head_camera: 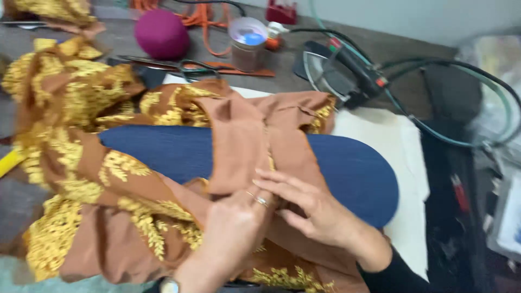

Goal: Trimming excess threads from seams and pressing a garment with an industrial iron

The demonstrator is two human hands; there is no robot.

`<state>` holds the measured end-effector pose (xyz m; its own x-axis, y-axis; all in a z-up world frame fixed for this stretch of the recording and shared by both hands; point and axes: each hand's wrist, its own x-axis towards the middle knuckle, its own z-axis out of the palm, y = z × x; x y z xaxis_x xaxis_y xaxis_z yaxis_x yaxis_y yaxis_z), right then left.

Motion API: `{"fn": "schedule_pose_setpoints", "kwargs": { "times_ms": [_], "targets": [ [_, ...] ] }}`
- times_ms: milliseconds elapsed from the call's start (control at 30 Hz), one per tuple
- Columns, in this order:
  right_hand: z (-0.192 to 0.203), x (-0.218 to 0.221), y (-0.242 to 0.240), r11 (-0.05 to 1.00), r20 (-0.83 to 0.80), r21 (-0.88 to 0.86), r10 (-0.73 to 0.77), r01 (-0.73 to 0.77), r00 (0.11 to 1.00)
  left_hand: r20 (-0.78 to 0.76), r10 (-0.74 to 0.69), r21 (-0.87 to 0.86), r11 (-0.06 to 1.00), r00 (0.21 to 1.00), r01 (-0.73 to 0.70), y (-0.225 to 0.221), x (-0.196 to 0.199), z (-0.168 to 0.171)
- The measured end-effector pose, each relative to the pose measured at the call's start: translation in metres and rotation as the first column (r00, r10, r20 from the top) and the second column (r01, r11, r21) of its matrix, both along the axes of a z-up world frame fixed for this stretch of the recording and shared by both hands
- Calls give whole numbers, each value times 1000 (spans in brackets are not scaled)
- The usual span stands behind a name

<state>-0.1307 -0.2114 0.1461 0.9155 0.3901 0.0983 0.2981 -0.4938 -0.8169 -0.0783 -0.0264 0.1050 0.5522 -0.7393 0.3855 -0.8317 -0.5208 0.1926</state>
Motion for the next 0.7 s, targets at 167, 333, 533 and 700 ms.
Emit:
{"fn": "schedule_pose_setpoints", "kwargs": {
  "times_ms": [167,333,533,700],
  "targets": [
    [-4,11,8,974,167,57,-225,219,960,-97,28,-90,995,995,-36,26,-3,-2],
    [-10,20,-11,952,221,28,-303,304,927,21,168,-25,986,986,-167,90,25,-18],
    [-5,39,-18,934,194,15,-353,357,915,116,395,288,865,911,-411,177,69,-49],
    [1,77,-40,918,202,-37,-380,394,903,339,471,353,739,814,-574,229,125,1]
  ]
}}
